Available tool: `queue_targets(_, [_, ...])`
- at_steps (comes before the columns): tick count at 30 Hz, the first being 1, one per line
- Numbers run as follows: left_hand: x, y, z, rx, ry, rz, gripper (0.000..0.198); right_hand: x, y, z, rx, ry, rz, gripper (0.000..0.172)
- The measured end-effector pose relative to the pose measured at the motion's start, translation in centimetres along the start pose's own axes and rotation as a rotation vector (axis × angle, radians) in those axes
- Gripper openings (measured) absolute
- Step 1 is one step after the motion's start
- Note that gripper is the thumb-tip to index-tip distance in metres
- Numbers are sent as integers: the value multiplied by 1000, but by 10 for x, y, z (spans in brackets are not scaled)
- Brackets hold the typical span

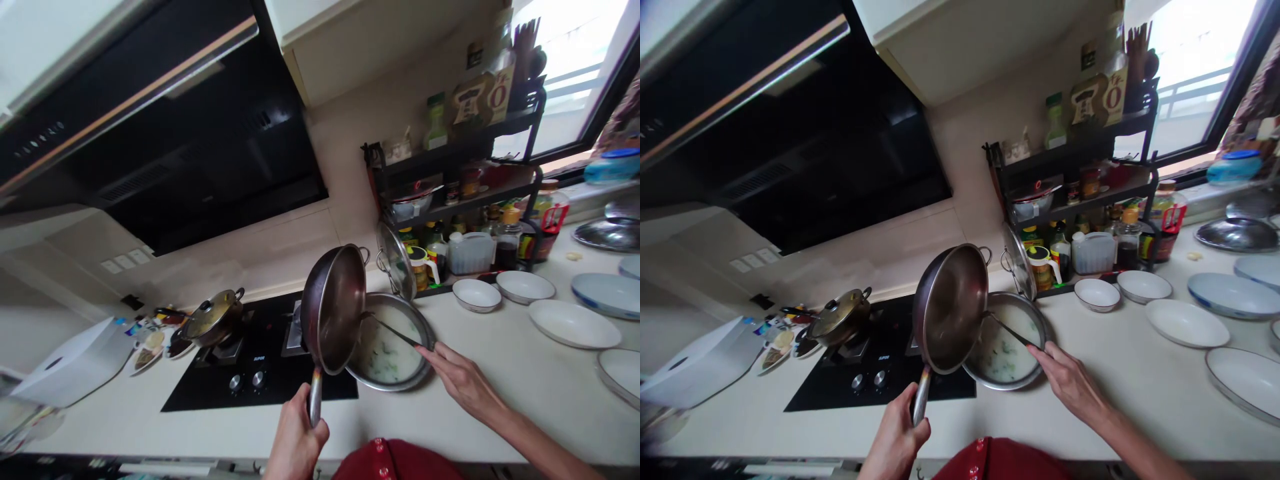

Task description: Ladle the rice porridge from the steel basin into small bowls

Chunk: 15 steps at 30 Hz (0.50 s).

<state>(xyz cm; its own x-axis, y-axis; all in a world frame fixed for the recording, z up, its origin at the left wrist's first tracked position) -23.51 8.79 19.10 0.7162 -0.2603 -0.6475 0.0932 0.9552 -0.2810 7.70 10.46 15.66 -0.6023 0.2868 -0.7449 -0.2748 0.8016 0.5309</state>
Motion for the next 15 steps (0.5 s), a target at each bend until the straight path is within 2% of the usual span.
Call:
queue_targets(9, [-8, 0, 11, 4, 12, 25, 21, 15, 16, -19, -121, -23, 37, 42])
queue_targets(15, [-15, 0, 12, -4, 36, 62, 20, 0, -6, -24, -237, -116, 27, 54])
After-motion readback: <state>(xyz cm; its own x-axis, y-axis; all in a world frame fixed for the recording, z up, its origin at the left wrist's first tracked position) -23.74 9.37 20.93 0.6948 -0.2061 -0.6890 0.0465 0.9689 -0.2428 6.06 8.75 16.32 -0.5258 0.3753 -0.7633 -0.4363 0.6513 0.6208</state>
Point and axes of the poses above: each hand's wrist, its own y-axis towards the middle knuckle, its own x-axis out of the palm, z = x × y, the point moved 10 cm from there along y, towards the middle knuckle, and after that the axes turned 8 degrees about -z, right-handed, at the moved point
